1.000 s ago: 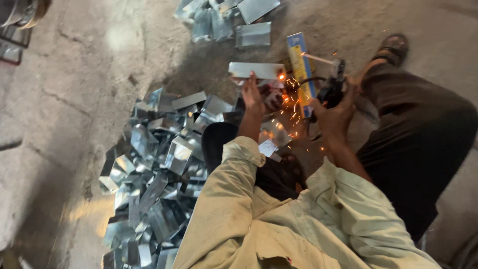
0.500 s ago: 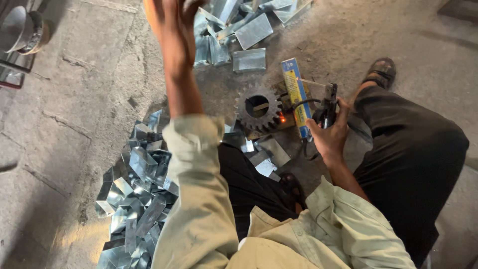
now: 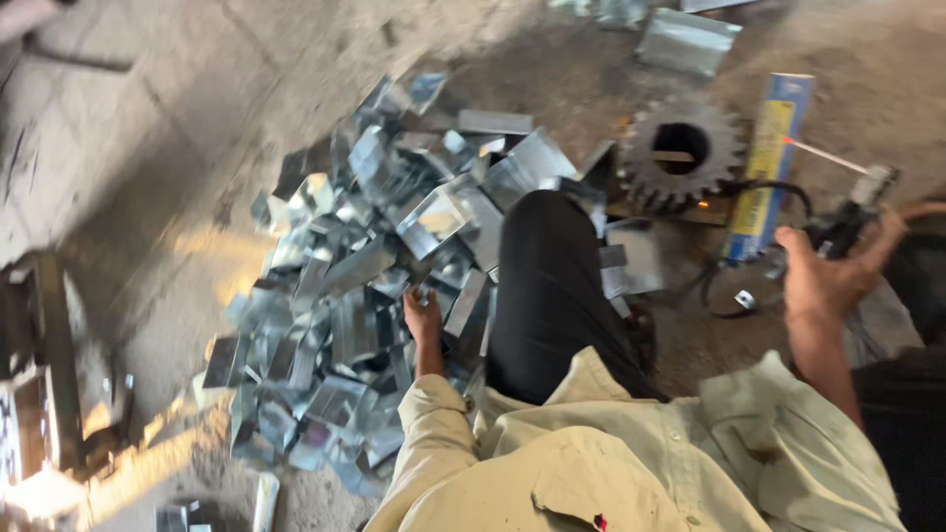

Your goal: The person sits on the floor and repeatedly picks up small rectangular metal pieces from a pile. They place each piece onto a gear-shaped jig and use a handheld welding tool to tack weld the metal to the jig, creating bright sparks. After welding, the person removes the piece and repeats the process with the next item.

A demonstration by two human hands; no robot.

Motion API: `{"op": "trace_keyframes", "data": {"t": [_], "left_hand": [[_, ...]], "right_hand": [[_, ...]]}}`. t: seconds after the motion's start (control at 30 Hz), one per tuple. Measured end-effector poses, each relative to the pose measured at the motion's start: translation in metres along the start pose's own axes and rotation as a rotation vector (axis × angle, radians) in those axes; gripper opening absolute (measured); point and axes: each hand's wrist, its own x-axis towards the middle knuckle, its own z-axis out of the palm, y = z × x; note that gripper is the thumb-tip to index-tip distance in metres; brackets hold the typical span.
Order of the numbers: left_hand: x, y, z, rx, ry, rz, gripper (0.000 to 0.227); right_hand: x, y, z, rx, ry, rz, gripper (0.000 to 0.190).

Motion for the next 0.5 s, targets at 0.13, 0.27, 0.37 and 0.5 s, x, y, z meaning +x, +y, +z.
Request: {"op": "trace_keyframes", "data": {"t": [0.13, 0.27, 0.37, 0.5], "left_hand": [[0.011, -0.005, 0.01, 0.008, -0.034, 0.155, 0.053], [0.045, 0.018, 0.054, 0.218, -0.338, 0.296, 0.055], [0.073, 0.035, 0.079, 0.579, -0.715, 0.081, 0.04], [0.111, 0.052, 0.093, 0.803, -0.906, -0.097, 0.058]], "right_hand": [[-0.003, 0.001, 0.002, -0.111, -0.035, -0.014, 0.076], [-0.004, -0.009, 0.003, -0.168, -0.032, -0.064, 0.074], [-0.01, -0.02, -0.001, -0.135, -0.014, -0.001, 0.069], [-0.008, -0.027, 0.0, -0.059, -0.011, 0.073, 0.067]]}}
